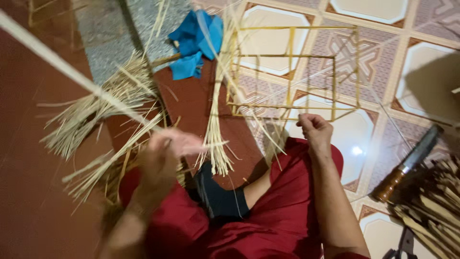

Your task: The person weaves thin dried plant strips into a rectangular basket frame, threading them through the structure by hand. The person repeatedly picks up strips, aligns them, and passes them through the frame to build up the basket walls.

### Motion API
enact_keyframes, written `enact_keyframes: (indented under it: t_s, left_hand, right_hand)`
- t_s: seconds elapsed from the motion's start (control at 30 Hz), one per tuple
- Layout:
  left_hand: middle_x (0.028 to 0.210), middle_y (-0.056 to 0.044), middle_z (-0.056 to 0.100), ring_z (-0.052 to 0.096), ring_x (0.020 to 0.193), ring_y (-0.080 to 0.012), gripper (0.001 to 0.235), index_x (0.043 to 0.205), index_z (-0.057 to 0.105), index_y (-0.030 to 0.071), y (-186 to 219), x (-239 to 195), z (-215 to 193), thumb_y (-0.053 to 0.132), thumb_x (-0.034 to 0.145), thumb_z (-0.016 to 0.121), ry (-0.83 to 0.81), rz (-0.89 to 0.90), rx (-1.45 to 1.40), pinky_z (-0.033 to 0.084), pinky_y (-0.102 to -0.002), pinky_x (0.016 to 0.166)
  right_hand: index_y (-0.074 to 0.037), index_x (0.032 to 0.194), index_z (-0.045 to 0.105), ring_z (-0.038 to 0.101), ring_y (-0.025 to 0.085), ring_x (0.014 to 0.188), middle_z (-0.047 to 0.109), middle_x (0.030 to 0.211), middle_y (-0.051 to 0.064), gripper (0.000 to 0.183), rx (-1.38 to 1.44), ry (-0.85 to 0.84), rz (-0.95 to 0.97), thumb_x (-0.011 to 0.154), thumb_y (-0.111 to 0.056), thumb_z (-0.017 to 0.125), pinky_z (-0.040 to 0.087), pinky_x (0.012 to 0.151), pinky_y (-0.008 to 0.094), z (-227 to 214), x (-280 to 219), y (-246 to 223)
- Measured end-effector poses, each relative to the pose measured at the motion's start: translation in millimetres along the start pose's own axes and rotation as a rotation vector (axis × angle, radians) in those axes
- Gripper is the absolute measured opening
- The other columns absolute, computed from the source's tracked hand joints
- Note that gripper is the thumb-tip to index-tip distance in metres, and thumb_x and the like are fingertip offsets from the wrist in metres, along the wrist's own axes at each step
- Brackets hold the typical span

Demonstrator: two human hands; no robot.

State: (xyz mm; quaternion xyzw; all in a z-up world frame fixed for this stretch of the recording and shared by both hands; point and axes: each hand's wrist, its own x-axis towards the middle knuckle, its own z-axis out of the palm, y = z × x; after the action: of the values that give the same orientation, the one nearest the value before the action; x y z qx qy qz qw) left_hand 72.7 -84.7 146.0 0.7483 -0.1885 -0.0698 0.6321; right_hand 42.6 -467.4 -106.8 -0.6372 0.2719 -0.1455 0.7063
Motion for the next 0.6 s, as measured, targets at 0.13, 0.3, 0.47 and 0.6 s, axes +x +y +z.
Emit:
enact_keyframes:
  t_s: [0.13,0.3,0.47,0.6]
  left_hand:
    - [0.097,-0.014,0.069,0.075,0.085,-0.0184,0.006,0.113,0.057,-0.002,-18,83,88,-0.001,0.112,0.051,-0.055,0.348,-0.011,0.060,-0.024,0.062]
    - [0.097,-0.007,0.071,0.074,0.079,-0.0129,0.012,0.117,0.055,0.002,-61,165,181,0.009,0.106,0.057,-0.050,0.390,0.039,0.066,-0.025,0.063]
    - [0.070,-0.005,0.071,0.069,0.052,-0.0111,0.012,0.101,0.059,0.005,-108,188,228,0.016,0.104,0.062,-0.184,0.024,0.248,0.052,-0.025,0.044]
    - [0.071,-0.005,0.073,0.061,0.041,-0.0118,0.014,0.095,0.061,0.003,-135,186,241,0.015,0.098,0.067,-0.330,-0.195,0.086,0.045,-0.028,0.035]
  right_hand:
    - [-0.004,0.096,0.073,0.060,0.005,0.071,0.070,0.083,0.000,0.014,-0.011,-0.006,-0.048,0.095,-0.018,0.075,0.044,0.061,0.021,-3,-3,6]
    - [-0.003,0.095,0.074,0.059,0.008,0.077,0.070,0.086,0.000,0.012,-0.098,0.009,-0.125,0.094,-0.015,0.075,0.049,0.071,0.023,-1,-3,6]
    - [0.000,0.092,0.073,0.060,0.010,0.085,0.067,0.098,0.001,0.011,-0.106,-0.042,-0.340,0.096,-0.011,0.074,0.050,0.078,0.024,-3,0,0]
    - [-0.002,0.095,0.073,0.064,0.010,0.076,0.069,0.085,0.002,0.013,-0.019,-0.111,-0.011,0.098,-0.015,0.070,0.048,0.066,0.025,-3,4,0]
